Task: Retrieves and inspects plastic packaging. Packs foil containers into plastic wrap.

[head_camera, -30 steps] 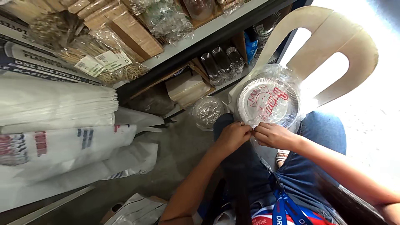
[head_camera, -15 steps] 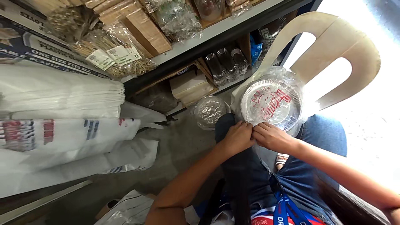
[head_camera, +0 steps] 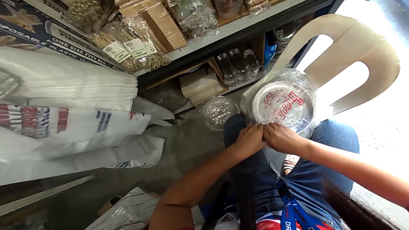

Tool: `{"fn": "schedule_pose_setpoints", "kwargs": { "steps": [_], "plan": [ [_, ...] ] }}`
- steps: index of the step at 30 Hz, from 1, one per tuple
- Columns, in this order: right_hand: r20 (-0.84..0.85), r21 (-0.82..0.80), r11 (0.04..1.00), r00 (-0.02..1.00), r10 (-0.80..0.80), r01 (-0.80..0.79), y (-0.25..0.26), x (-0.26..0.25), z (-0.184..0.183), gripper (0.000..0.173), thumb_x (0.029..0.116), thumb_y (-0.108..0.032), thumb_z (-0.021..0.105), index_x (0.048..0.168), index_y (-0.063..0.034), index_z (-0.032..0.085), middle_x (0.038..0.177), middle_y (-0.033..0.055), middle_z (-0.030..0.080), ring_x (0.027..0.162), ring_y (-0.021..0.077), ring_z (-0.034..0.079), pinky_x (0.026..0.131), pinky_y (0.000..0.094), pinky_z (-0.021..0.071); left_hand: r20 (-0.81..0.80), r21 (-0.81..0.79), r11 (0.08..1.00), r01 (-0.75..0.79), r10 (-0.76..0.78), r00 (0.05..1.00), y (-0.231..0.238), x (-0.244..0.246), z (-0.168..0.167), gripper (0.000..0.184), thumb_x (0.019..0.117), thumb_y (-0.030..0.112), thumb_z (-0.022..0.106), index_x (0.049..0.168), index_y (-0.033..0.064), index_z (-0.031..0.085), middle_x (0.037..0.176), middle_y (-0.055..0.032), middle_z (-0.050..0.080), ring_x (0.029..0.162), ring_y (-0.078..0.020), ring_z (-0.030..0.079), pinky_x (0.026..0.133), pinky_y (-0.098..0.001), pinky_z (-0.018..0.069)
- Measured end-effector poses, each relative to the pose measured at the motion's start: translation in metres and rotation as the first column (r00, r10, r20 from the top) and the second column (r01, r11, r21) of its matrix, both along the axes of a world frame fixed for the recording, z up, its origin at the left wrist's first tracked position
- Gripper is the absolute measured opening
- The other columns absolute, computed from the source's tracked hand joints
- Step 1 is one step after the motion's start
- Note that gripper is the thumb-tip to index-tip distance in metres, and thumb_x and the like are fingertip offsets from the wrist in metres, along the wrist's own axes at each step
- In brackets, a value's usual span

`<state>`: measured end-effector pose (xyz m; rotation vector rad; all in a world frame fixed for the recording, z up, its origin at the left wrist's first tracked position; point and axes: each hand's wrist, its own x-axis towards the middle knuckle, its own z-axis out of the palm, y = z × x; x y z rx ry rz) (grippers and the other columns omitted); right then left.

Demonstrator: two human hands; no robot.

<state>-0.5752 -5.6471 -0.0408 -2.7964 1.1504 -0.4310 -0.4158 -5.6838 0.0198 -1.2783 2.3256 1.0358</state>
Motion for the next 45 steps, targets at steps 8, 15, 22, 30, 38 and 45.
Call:
{"fn": "schedule_pose_setpoints", "kwargs": {
  "steps": [8, 15, 22, 30, 38, 45],
  "plan": [
    [-0.036, 0.111, 0.994, 0.999, -0.011, 0.015, -0.004, -0.004, 0.012, 0.022, 0.0801, 0.0, 0.071, 0.097, 0.0133, 0.064, 0.09, 0.0266, 0.066, 0.081, 0.0423, 0.07, 0.069, 0.0486, 0.0577, -0.168, -0.132, 0.99, -0.048, 0.025, 0.985, -0.001, 0.001, -0.019, 0.049, 0.0924, 0.022, 0.07, 0.127, -0.0113, 0.06, 0.126, -0.0282, 0.064, 0.124, -0.04, 0.06, 0.102, -0.0499, 0.048],
    [0.027, 0.118, 0.993, 0.999, 0.017, -0.02, -0.004, -0.006, 0.009, 0.018, 0.0772, 0.002, 0.07, 0.091, 0.0108, 0.062, 0.091, 0.0267, 0.066, 0.08, 0.0424, 0.07, 0.067, 0.0487, 0.0581, -0.358, 0.012, 0.99, -0.139, 0.134, 0.924, -0.009, 0.013, -0.033, 0.037, 0.0914, 0.015, 0.072, 0.118, -0.0093, 0.066, 0.11, -0.0261, 0.069, 0.107, -0.0365, 0.067, 0.097, -0.048, 0.0501],
    [0.093, 0.147, 0.989, 0.996, 0.009, -0.022, -0.006, -0.016, 0.013, 0.017, 0.0776, -0.001, 0.071, 0.088, 0.0074, 0.061, 0.086, 0.0236, 0.063, 0.079, 0.0412, 0.069, 0.065, 0.0478, 0.0574, -0.481, 0.226, 0.951, -0.211, 0.297, 0.825, -0.01, 0.036, -0.038, 0.027, 0.098, 0.014, 0.065, 0.115, -0.0066, 0.066, 0.105, -0.0168, 0.07, 0.092, -0.0154, 0.067, 0.085, -0.0289, 0.0541],
    [0.202, 0.278, 0.96, 0.974, -0.099, 0.04, -0.006, -0.023, 0.006, 0.018, 0.084, 0.002, 0.069, 0.099, 0.01, 0.062, 0.097, 0.0272, 0.064, 0.088, 0.0447, 0.068, 0.072, 0.0511, 0.058, -0.451, 0.107, 0.956, -0.275, 0.293, 0.843, -0.004, 0.022, -0.04, 0.027, 0.0963, 0.019, 0.067, 0.108, -0.0057, 0.068, 0.098, -0.0162, 0.068, 0.087, -0.0168, 0.063, 0.08, -0.0291, 0.0519],
    [0.072, 0.238, 0.962, 0.985, -0.154, 0.133, 0.001, -0.021, 0.012, 0.012, 0.093, 0.007, 0.06, 0.103, 0.0131, 0.062, 0.103, 0.0287, 0.065, 0.093, 0.0448, 0.07, 0.075, 0.0503, 0.0593, -0.2, 0.009, 0.948, -0.319, 0.314, 0.928, 0.0, -0.006, -0.022, 0.034, 0.0961, 0.022, 0.067, 0.118, -0.0051, 0.067, 0.107, -0.0192, 0.068, 0.102, -0.03, 0.064, 0.093, -0.0436, 0.0499],
    [0.11, 0.144, 0.981, 0.984, -0.142, 0.126, 0.002, -0.016, 0.005, 0.01, 0.0937, 0.009, 0.055, 0.097, 0.0138, 0.063, 0.096, 0.0277, 0.066, 0.087, 0.0433, 0.071, 0.073, 0.0483, 0.0596, -0.069, -0.065, 0.965, -0.253, 0.248, 0.966, 0.004, -0.012, -0.007, 0.037, 0.0988, 0.025, 0.066, 0.119, -0.0062, 0.067, 0.117, -0.0225, 0.068, 0.118, -0.0367, 0.061, 0.102, -0.0486, 0.047]
  ]
}}
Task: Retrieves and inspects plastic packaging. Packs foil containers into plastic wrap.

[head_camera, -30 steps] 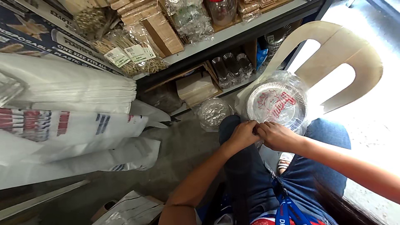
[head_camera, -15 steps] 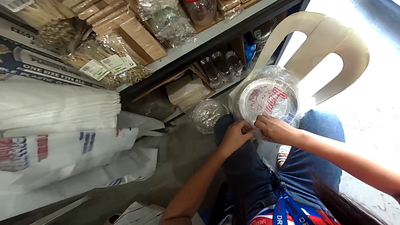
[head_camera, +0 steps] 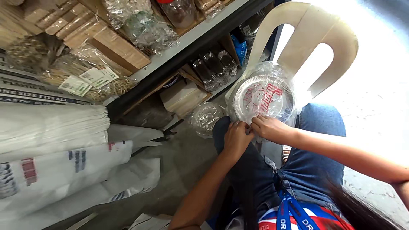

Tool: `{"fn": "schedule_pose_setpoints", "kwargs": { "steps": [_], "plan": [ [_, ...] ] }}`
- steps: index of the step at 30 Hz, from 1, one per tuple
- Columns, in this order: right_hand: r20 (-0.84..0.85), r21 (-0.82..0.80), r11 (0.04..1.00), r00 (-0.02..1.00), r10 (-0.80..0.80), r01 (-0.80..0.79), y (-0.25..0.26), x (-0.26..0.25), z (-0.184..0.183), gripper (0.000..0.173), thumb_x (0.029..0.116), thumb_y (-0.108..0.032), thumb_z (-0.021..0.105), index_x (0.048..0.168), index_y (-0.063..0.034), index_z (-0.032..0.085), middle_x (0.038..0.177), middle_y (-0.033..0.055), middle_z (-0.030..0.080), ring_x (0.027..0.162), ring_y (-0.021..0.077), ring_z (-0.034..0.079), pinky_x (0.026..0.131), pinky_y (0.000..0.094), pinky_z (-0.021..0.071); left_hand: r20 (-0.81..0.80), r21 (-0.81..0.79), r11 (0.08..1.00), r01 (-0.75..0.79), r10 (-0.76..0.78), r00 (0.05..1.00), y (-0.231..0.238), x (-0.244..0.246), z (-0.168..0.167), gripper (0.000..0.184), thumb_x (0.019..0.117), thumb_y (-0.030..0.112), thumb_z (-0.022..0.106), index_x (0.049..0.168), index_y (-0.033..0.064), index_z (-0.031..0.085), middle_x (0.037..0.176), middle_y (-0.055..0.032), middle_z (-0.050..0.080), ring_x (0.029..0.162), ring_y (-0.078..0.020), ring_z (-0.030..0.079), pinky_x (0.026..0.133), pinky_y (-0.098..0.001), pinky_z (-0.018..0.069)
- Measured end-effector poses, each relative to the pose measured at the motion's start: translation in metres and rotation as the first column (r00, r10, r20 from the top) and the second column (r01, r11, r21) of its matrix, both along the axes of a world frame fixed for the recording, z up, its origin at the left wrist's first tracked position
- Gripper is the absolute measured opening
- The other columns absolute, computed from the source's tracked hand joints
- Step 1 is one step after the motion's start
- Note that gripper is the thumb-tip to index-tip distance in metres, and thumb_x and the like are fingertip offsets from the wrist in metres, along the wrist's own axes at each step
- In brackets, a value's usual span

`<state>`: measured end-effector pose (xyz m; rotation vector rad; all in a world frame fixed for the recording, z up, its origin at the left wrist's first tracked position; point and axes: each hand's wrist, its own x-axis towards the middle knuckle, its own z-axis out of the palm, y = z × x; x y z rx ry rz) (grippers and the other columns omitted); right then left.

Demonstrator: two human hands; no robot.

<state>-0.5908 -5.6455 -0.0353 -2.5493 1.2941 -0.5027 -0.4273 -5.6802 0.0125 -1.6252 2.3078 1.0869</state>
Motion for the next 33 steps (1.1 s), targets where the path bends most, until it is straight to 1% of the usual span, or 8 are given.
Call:
{"fn": "schedule_pose_setpoints", "kwargs": {
  "steps": [5, 11, 18, 24, 27, 29, 31, 33],
  "plan": [
    [0.03, -0.065, 0.998, 0.999, -0.023, 0.025, 0.004, 0.004, -0.005, 0.009, 0.0931, 0.008, 0.056, 0.094, 0.0106, 0.064, 0.096, 0.0253, 0.067, 0.086, 0.0409, 0.071, 0.073, 0.0471, 0.0598, -0.024, 0.017, 0.999, -0.05, 0.051, 0.998, -0.005, -0.004, -0.013, 0.037, 0.095, 0.02, 0.069, 0.118, -0.0081, 0.066, 0.114, -0.0246, 0.067, 0.115, -0.0372, 0.061, 0.102, -0.0477, 0.0466],
    [-0.018, -0.068, 0.997, 0.999, -0.038, 0.037, 0.009, 0.012, 0.005, 0.013, 0.0919, 0.013, 0.054, 0.096, 0.0093, 0.066, 0.094, 0.0238, 0.067, 0.085, 0.0401, 0.069, 0.077, 0.0478, 0.0579, -0.185, -0.073, 0.997, -0.026, 0.012, 0.983, -0.005, 0.006, -0.034, 0.029, 0.091, 0.01, 0.068, 0.111, -0.0109, 0.068, 0.101, -0.0265, 0.068, 0.099, -0.0383, 0.066, 0.092, -0.0494, 0.0506],
    [-0.076, -0.154, 0.988, 0.997, -0.031, 0.019, 0.011, 0.01, 0.007, 0.011, 0.0937, 0.012, 0.053, 0.093, 0.0112, 0.064, 0.087, 0.0238, 0.066, 0.08, 0.0389, 0.071, 0.087, 0.0504, 0.0579, -0.361, 0.176, 0.984, -0.04, 0.102, 0.927, -0.016, 0.013, -0.037, 0.022, 0.0961, 0.008, 0.063, 0.111, -0.0085, 0.065, 0.084, -0.0075, 0.061, 0.074, -0.0078, 0.052, 0.072, -0.0237, 0.0459],
    [-0.1, -0.261, 0.964, 0.992, -0.071, 0.043, 0.001, 0.013, 0.0, 0.011, 0.0929, 0.011, 0.052, 0.093, 0.0113, 0.063, 0.083, 0.0237, 0.066, 0.076, 0.0375, 0.071, 0.075, 0.0451, 0.0588, -0.499, 0.309, 0.946, -0.1, 0.251, 0.829, -0.02, 0.017, -0.046, 0.016, 0.0992, 0.006, 0.057, 0.104, -0.0078, 0.065, 0.083, -0.0018, 0.061, 0.072, 0.0005, 0.052, 0.069, -0.0179, 0.0447],
    [0.004, -0.161, 0.981, 0.994, -0.113, 0.112, -0.008, 0.012, -0.005, 0.008, 0.0913, 0.008, 0.056, 0.095, 0.011, 0.063, 0.084, 0.0249, 0.067, 0.077, 0.0406, 0.071, 0.07, 0.0468, 0.0591, -0.515, 0.379, 0.916, -0.133, 0.329, 0.792, -0.021, 0.019, -0.046, 0.016, 0.0975, 0.004, 0.053, 0.104, -0.0058, 0.064, 0.082, 0.0008, 0.059, 0.069, 0.0012, 0.051, 0.065, -0.0172, 0.0437],
    [0.129, -0.009, 0.989, 0.981, -0.147, 0.149, -0.01, 0.008, -0.007, 0.011, 0.0917, 0.002, 0.06, 0.098, 0.0102, 0.064, 0.086, 0.0256, 0.069, 0.08, 0.0425, 0.073, 0.073, 0.0507, 0.0594, -0.522, 0.426, 0.892, -0.154, 0.381, 0.763, -0.019, 0.021, -0.047, 0.016, 0.096, 0.003, 0.05, 0.102, -0.004, 0.064, 0.078, 0.0045, 0.054, 0.064, 0.0019, 0.048, 0.06, -0.0161, 0.0404],
    [0.255, 0.162, 0.975, 0.948, -0.188, 0.149, -0.009, 0.001, -0.009, 0.015, 0.0931, -0.002, 0.061, 0.103, 0.009, 0.065, 0.088, 0.0243, 0.07, 0.082, 0.0408, 0.072, 0.076, 0.0515, 0.0585, -0.524, 0.487, 0.859, -0.16, 0.433, 0.733, -0.019, 0.022, -0.048, 0.016, 0.0973, 0.003, 0.048, 0.101, -0.0018, 0.063, 0.076, 0.006, 0.054, 0.064, 0.0017, 0.049, 0.06, -0.0162, 0.042],
    [0.37, 0.255, 0.957, 0.9, -0.228, 0.137, -0.007, -0.005, -0.014, 0.016, 0.0937, -0.003, 0.059, 0.105, 0.0077, 0.066, 0.087, 0.0213, 0.07, 0.079, 0.0344, 0.071, 0.074, 0.0464, 0.0583, -0.527, 0.533, 0.832, -0.155, 0.47, 0.708, -0.019, 0.025, -0.051, 0.017, 0.0989, 0.003, 0.047, 0.102, -0.0003, 0.063, 0.078, 0.0065, 0.055, 0.065, 0.0016, 0.051, 0.062, -0.0165, 0.044]
  ]
}}
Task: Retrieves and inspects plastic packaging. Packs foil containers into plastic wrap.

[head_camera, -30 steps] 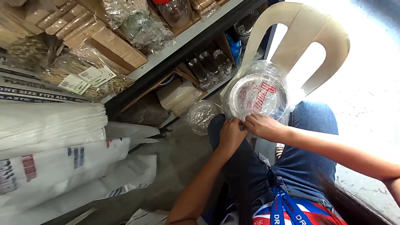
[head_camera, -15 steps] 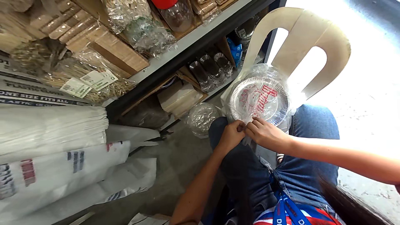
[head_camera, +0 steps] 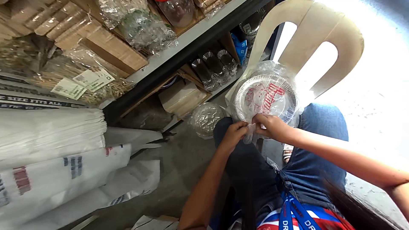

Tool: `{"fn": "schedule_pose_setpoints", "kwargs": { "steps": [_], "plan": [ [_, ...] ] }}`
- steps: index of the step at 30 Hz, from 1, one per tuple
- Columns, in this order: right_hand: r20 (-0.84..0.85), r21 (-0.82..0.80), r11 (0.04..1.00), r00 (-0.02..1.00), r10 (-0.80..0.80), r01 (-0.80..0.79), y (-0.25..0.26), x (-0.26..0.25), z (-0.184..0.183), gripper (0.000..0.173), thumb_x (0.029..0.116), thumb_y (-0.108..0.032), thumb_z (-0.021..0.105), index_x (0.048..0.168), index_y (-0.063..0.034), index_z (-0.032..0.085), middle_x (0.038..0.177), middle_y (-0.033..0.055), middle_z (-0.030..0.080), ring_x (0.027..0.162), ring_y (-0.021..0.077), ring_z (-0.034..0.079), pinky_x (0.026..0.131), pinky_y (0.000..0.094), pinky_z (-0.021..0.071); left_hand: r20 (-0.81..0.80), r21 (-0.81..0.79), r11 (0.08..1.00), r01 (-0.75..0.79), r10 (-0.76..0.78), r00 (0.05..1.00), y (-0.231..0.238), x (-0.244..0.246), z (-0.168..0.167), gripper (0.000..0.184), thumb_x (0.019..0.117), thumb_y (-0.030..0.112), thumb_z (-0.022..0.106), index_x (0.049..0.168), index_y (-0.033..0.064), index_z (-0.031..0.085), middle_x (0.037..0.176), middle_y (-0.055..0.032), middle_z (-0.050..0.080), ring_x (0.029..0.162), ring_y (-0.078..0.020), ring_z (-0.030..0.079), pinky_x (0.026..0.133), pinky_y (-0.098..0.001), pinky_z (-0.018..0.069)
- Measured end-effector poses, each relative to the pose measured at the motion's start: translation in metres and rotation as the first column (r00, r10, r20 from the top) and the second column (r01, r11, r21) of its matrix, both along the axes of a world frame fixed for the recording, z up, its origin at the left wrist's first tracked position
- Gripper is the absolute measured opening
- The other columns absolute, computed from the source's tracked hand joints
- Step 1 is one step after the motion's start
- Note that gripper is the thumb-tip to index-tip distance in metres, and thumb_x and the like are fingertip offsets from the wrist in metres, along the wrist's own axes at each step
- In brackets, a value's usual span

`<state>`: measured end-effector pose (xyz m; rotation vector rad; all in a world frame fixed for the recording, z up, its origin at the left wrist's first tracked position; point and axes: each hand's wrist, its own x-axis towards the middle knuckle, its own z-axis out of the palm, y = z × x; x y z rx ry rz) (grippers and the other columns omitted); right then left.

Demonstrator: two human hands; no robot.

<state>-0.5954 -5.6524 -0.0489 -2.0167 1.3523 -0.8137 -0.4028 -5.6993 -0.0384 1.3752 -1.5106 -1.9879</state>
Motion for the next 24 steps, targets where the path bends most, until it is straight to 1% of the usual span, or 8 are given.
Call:
{"fn": "schedule_pose_setpoints", "kwargs": {
  "steps": [3, 5, 9, 11, 14, 17, 20, 24],
  "plan": [
    [0.102, -0.004, 1.0, 0.995, 0.004, -0.004, 0.003, -0.006, -0.007, 0.017, 0.0948, -0.003, 0.057, 0.105, 0.0066, 0.066, 0.087, 0.0191, 0.071, 0.077, 0.0275, 0.07, 0.074, 0.0382, 0.0577, -0.022, 0.001, 1.0, 0.019, -0.019, 1.0, -0.002, 0.002, -0.001, 0.016, 0.0978, 0.003, 0.048, 0.101, 0.0009, 0.063, 0.076, 0.0078, 0.056, 0.063, 0.0029, 0.05, 0.06, -0.0154, 0.043],
    [0.095, -0.047, 0.998, 0.995, 0.034, -0.03, 0.005, -0.009, -0.01, 0.017, 0.0959, -0.003, 0.056, 0.106, 0.0061, 0.065, 0.089, 0.0193, 0.071, 0.079, 0.0277, 0.071, 0.075, 0.0381, 0.0581, 0.015, -0.046, 0.997, 0.056, -0.055, 0.998, -0.004, 0.003, 0.004, 0.013, 0.0968, 0.003, 0.051, 0.1, 0.0006, 0.064, 0.074, 0.0087, 0.055, 0.062, 0.0039, 0.048, 0.059, -0.0146, 0.0414],
    [-0.012, -0.157, 0.984, 0.997, 0.081, -0.082, 0.007, -0.012, -0.009, 0.014, 0.0948, -0.003, 0.056, 0.102, 0.0047, 0.064, 0.084, 0.0189, 0.069, 0.073, 0.0309, 0.07, 0.068, 0.0413, 0.0578, 0.234, -0.204, 0.953, 0.223, -0.174, 0.956, -0.003, 0.002, 0.021, 0.019, 0.0972, 0.011, 0.06, 0.108, -0.004, 0.066, 0.084, 0.0011, 0.06, 0.073, 0.0008, 0.053, 0.07, -0.0175, 0.046],
    [-0.092, -0.197, 0.974, 0.991, 0.096, -0.113, 0.007, -0.01, -0.007, 0.013, 0.0943, -0.003, 0.058, 0.101, 0.0051, 0.064, 0.085, 0.0203, 0.069, 0.077, 0.0348, 0.071, 0.071, 0.0447, 0.0589, 0.35, -0.235, 0.931, 0.281, -0.189, 0.917, -0.001, -0.001, 0.03, 0.023, 0.0974, 0.017, 0.065, 0.109, -0.003, 0.066, 0.084, -0.002, 0.06, 0.074, -0.0035, 0.053, 0.07, -0.0205, 0.0458],
    [-0.22, -0.228, 0.963, 0.971, 0.095, -0.146, 0.007, -0.005, -0.002, 0.011, 0.0935, -0.003, 0.062, 0.099, 0.007, 0.063, 0.093, 0.0242, 0.069, 0.087, 0.0408, 0.072, 0.078, 0.0488, 0.0596, 0.451, -0.276, 0.903, 0.329, -0.181, 0.874, 0.003, -0.008, 0.036, 0.025, 0.0973, 0.018, 0.063, 0.109, -0.0039, 0.067, 0.085, -0.007, 0.06, 0.076, -0.0112, 0.054, 0.072, -0.0274, 0.0458],
    [-0.31, -0.279, 0.948, 0.949, 0.059, -0.15, 0.007, -0.002, 0.006, 0.008, 0.0899, 0.001, 0.065, 0.094, 0.0079, 0.063, 0.09, 0.0242, 0.067, 0.084, 0.0411, 0.071, 0.074, 0.048, 0.0593, 0.48, -0.365, 0.866, 0.341, -0.139, 0.866, 0.008, -0.016, 0.037, 0.026, 0.0943, 0.017, 0.066, 0.106, -0.0053, 0.067, 0.086, -0.011, 0.061, 0.079, -0.0184, 0.056, 0.076, -0.0345, 0.0473],
    [-0.298, -0.274, 0.946, 0.95, 0.09, -0.175, 0.007, -0.004, 0.009, 0.006, 0.0908, 0.002, 0.063, 0.092, 0.0081, 0.064, 0.087, 0.0236, 0.066, 0.081, 0.0403, 0.07, 0.069, 0.0468, 0.0591, 0.485, -0.483, 0.798, 0.36, -0.098, 0.869, 0.012, -0.019, 0.032, 0.028, 0.0901, 0.017, 0.072, 0.103, -0.0078, 0.068, 0.089, -0.0177, 0.064, 0.086, -0.0278, 0.06, 0.081, -0.0428, 0.049],
    [-0.288, -0.349, 0.91, 0.95, 0.124, -0.225, 0.009, -0.006, 0.001, 0.007, 0.0936, 0.001, 0.058, 0.091, 0.0054, 0.064, 0.086, 0.0206, 0.067, 0.079, 0.0364, 0.07, 0.068, 0.0421, 0.0592, 0.455, -0.547, 0.778, 0.31, -0.035, 0.89, 0.01, -0.012, 0.019, 0.024, 0.09, 0.015, 0.07, 0.098, -0.007, 0.068, 0.084, -0.016, 0.063, 0.08, -0.0261, 0.059, 0.076, -0.0403, 0.0487]
  ]
}}
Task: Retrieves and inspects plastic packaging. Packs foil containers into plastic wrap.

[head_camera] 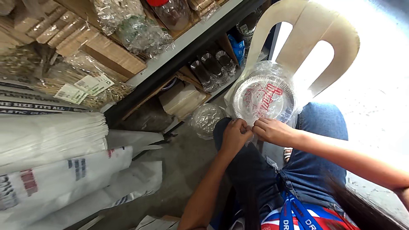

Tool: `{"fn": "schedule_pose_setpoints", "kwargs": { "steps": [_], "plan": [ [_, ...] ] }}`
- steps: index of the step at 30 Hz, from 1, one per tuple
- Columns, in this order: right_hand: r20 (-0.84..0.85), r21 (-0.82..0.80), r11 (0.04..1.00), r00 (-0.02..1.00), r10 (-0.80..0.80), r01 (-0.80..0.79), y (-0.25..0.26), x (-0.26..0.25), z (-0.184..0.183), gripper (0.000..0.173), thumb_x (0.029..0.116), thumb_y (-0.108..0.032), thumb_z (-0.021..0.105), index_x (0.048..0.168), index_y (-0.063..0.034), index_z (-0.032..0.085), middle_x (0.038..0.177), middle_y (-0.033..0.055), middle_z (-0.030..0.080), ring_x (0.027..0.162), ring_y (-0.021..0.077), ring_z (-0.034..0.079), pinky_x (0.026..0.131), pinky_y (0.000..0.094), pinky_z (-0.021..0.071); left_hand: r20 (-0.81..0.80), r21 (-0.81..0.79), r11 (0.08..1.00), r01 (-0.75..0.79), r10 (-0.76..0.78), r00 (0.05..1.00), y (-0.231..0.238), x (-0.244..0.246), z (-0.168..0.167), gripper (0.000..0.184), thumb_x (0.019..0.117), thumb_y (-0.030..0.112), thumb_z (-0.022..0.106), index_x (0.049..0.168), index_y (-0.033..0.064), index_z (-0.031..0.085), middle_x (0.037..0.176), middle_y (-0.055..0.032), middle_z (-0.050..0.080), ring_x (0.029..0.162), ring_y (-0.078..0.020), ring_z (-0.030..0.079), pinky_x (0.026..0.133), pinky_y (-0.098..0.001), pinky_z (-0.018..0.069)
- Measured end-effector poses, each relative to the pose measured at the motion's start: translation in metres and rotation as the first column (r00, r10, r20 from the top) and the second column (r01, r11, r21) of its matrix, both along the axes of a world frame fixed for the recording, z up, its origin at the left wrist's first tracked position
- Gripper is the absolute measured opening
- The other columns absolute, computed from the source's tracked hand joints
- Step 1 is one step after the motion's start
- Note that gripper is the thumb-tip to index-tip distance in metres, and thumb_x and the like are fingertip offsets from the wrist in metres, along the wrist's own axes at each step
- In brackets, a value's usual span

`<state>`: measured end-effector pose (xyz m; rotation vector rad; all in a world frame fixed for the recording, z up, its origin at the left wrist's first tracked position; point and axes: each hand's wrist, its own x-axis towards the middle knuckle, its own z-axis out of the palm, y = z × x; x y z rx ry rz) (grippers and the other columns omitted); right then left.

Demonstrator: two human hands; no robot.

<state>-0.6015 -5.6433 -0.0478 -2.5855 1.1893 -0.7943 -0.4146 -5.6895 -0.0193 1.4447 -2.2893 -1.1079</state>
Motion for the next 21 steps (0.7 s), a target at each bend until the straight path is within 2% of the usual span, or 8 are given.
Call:
{"fn": "schedule_pose_setpoints", "kwargs": {
  "steps": [4, 7, 9, 13, 16, 18, 20, 21],
  "plan": [
    [0.052, -0.012, 0.999, 0.998, 0.031, -0.03, 0.008, -0.005, -0.011, 0.009, 0.0951, -0.002, 0.058, 0.092, 0.0042, 0.063, 0.086, 0.0198, 0.067, 0.079, 0.0345, 0.071, 0.068, 0.0404, 0.0593, -0.074, 0.23, 0.972, -0.052, 0.07, 0.995, -0.003, 0.008, -0.008, 0.018, 0.0942, 0.011, 0.061, 0.1, -0.0054, 0.066, 0.079, -0.0051, 0.056, 0.072, -0.0086, 0.051, 0.068, -0.0246, 0.0436],
    [0.182, 0.07, 0.998, 0.983, -0.019, 0.006, 0.012, -0.012, -0.017, 0.011, 0.0949, -0.005, 0.059, 0.094, 0.0038, 0.064, 0.089, 0.0205, 0.068, 0.081, 0.0336, 0.071, 0.069, 0.0399, 0.0593, -0.195, 0.432, 0.901, -0.041, 0.137, 0.971, -0.003, 0.015, -0.011, 0.014, 0.0982, 0.01, 0.059, 0.099, -0.0027, 0.064, 0.077, 0.0026, 0.056, 0.068, 0.0004, 0.05, 0.065, -0.0182, 0.0436],
    [0.236, 0.151, 0.987, 0.968, -0.088, 0.053, 0.012, -0.011, -0.016, 0.012, 0.0948, -0.006, 0.06, 0.096, 0.0051, 0.065, 0.089, 0.0214, 0.067, 0.081, 0.0337, 0.07, 0.071, 0.0404, 0.0591, -0.231, 0.521, 0.851, -0.064, 0.213, 0.949, -0.001, 0.015, -0.008, 0.012, 0.1005, 0.009, 0.057, 0.099, -0.0012, 0.064, 0.076, 0.0057, 0.055, 0.063, 0.0027, 0.048, 0.06, -0.0154, 0.0414],
    [0.098, 0.115, 0.986, 0.986, -0.133, 0.122, 0.01, 0.001, -0.007, 0.015, 0.0923, 0.0, 0.061, 0.106, 0.0064, 0.065, 0.102, 0.024, 0.07, 0.093, 0.0396, 0.071, 0.08, 0.0461, 0.06, -0.251, 0.577, 0.807, -0.125, 0.321, 0.913, -0.002, 0.008, -0.004, 0.013, 0.1014, 0.009, 0.057, 0.098, 0.0, 0.066, 0.072, 0.0074, 0.053, 0.058, 0.0029, 0.045, 0.056, -0.0143, 0.0394],
    [0.043, 0.106, 0.982, 0.986, -0.163, 0.158, 0.003, 0.004, -0.003, 0.017, 0.0857, 0.005, 0.065, 0.103, 0.0084, 0.065, 0.096, 0.0251, 0.069, 0.088, 0.0416, 0.072, 0.075, 0.0485, 0.0603, -0.214, 0.436, 0.881, -0.184, 0.3, 0.93, 0.002, 0.002, 0.0, 0.016, 0.1018, 0.014, 0.06, 0.103, -0.0012, 0.066, 0.078, 0.0033, 0.058, 0.065, 0.0014, 0.05, 0.062, -0.0161, 0.042],
    [0.066, 0.244, 0.954, 0.979, -0.192, 0.171, -0.001, 0.002, 0.002, 0.019, 0.0864, 0.003, 0.068, 0.104, 0.0101, 0.065, 0.098, 0.0275, 0.069, 0.091, 0.0447, 0.071, 0.079, 0.0533, 0.0591, -0.175, 0.153, 0.967, -0.203, 0.229, 0.958, 0.013, 0.001, 0.003, 0.022, 0.1002, 0.015, 0.06, 0.11, -0.0043, 0.066, 0.089, -0.0072, 0.064, 0.078, -0.009, 0.058, 0.074, -0.025, 0.0491],
    [0.134, 0.365, 0.916, 0.964, -0.229, 0.167, -0.004, 0.001, 0.002, 0.02, 0.088, -0.002, 0.069, 0.105, 0.0097, 0.067, 0.098, 0.0265, 0.069, 0.09, 0.0424, 0.071, 0.08, 0.0529, 0.0582, -0.165, -0.206, 0.957, -0.202, 0.17, 0.972, 0.025, 0.003, 0.001, 0.021, 0.0947, 0.014, 0.064, 0.103, -0.005, 0.067, 0.086, -0.0134, 0.065, 0.079, -0.0199, 0.061, 0.072, -0.0322, 0.0518],
    [0.176, 0.412, 0.897, 0.952, -0.25, 0.16, -0.005, 0.001, 0.001, 0.02, 0.0884, -0.003, 0.068, 0.104, 0.0093, 0.067, 0.097, 0.0256, 0.069, 0.088, 0.04, 0.07, 0.08, 0.0514, 0.058, -0.145, -0.313, 0.932, -0.18, 0.14, 0.979, 0.029, 0.004, 0.002, 0.019, 0.0928, 0.014, 0.066, 0.098, -0.0038, 0.069, 0.082, -0.0134, 0.065, 0.076, -0.0224, 0.062, 0.07, -0.0337, 0.0526]
  ]
}}
